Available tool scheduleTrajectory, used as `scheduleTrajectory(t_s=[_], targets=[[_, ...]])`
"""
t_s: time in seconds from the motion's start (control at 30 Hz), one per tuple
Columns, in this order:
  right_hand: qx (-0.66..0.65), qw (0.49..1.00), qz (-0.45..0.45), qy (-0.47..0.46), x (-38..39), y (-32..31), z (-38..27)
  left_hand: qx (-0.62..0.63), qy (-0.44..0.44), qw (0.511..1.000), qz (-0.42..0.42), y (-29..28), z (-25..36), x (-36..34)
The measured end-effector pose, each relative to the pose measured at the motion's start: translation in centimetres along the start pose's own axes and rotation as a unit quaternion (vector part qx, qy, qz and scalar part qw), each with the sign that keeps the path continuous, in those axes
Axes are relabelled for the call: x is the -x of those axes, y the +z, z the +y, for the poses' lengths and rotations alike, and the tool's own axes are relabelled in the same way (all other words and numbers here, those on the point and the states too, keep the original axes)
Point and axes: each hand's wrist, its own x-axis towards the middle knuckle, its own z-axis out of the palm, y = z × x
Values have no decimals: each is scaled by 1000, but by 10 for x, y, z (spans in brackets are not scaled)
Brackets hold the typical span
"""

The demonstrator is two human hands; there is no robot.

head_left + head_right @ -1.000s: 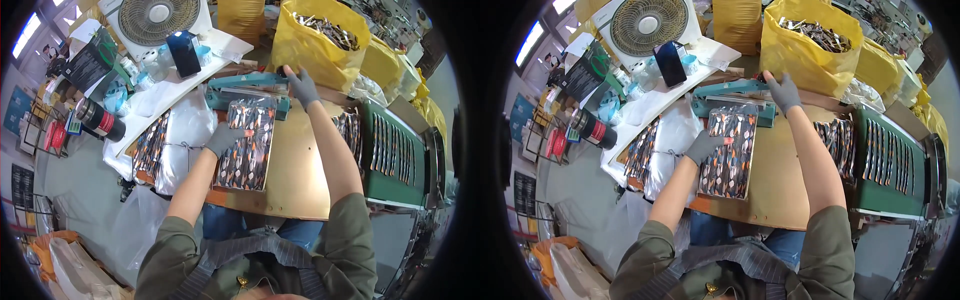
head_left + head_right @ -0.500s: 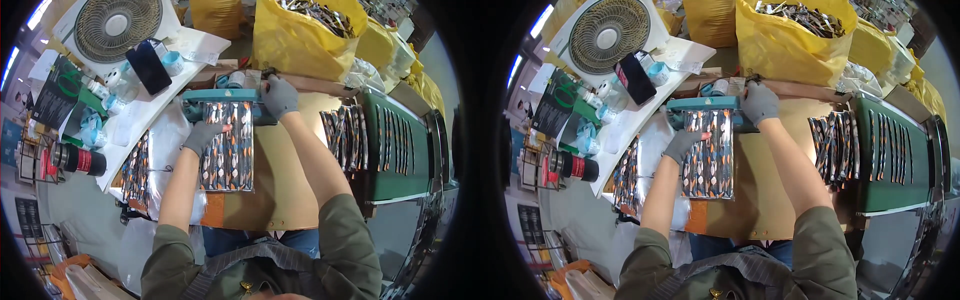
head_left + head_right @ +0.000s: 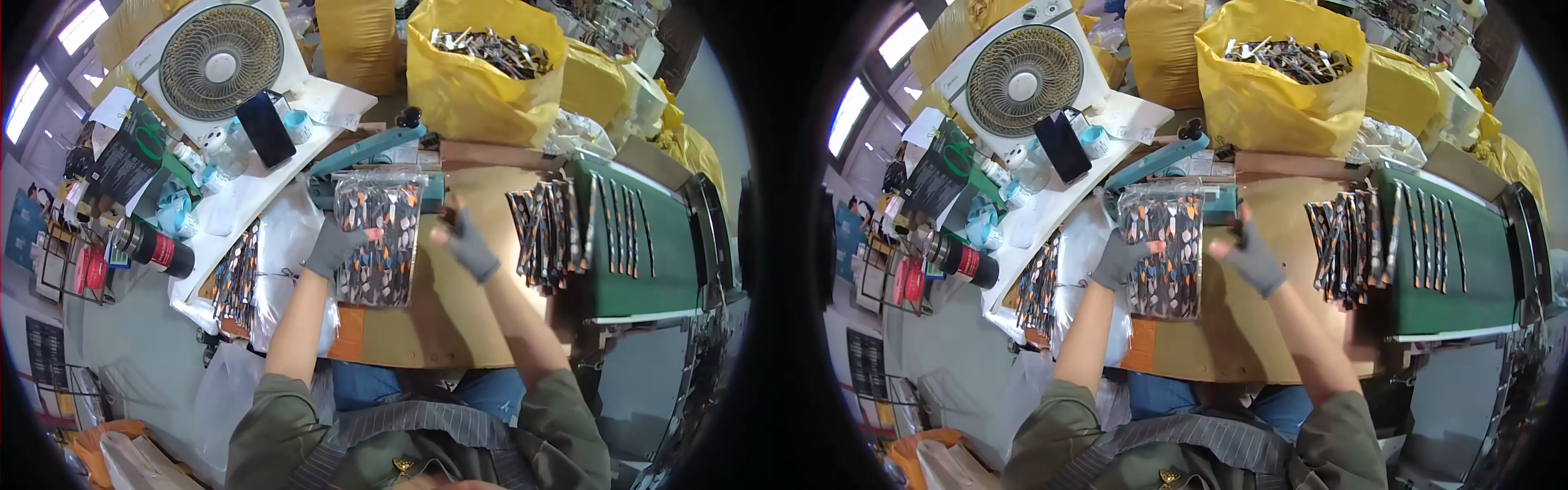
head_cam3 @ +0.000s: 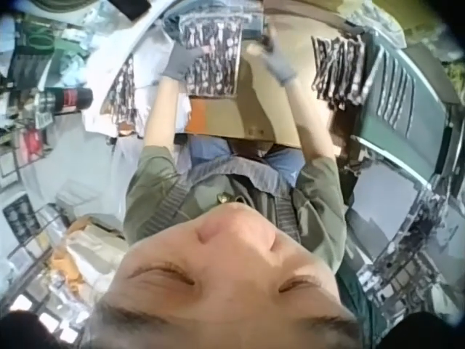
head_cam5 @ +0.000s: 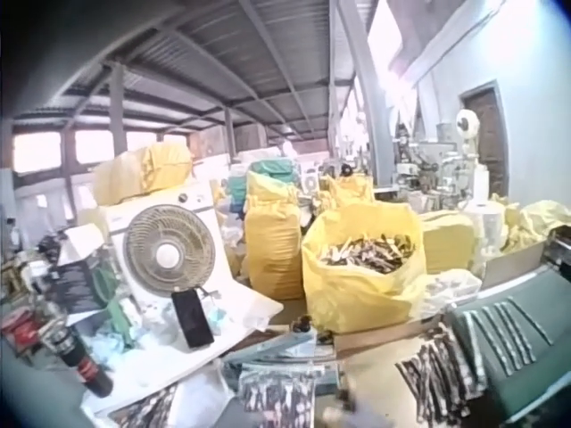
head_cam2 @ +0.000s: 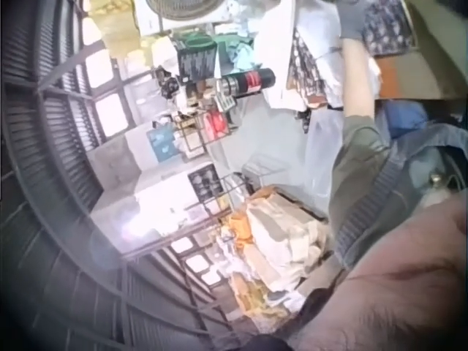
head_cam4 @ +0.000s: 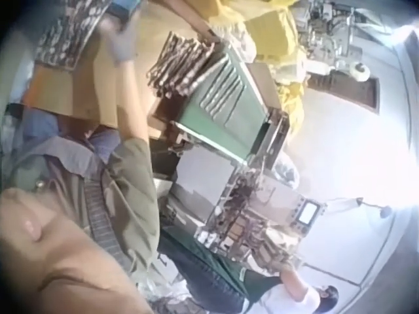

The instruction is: Packaging metal components into plastic bags and sealing them with a heat sealer.

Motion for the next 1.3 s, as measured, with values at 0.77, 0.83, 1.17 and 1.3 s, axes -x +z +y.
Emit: scheduleTrajectory(t_s=[0.77, 0.83, 1.17, 1.3], targets=[[531, 724, 411, 161, 127, -357, -70, -417, 44, 878, 233, 65, -67, 53], [612, 737, 264, 115, 102, -308, -72, -440, 122, 858, 237, 94, -49, 48], [514, 753, 279, 302, 34, -211, -22, -256, -83, 963, -29, 232, -82, -37], [616, 727, 241, 185, 23, -175, -2, -183, -40, 981, 53, 235, -107, -49]])
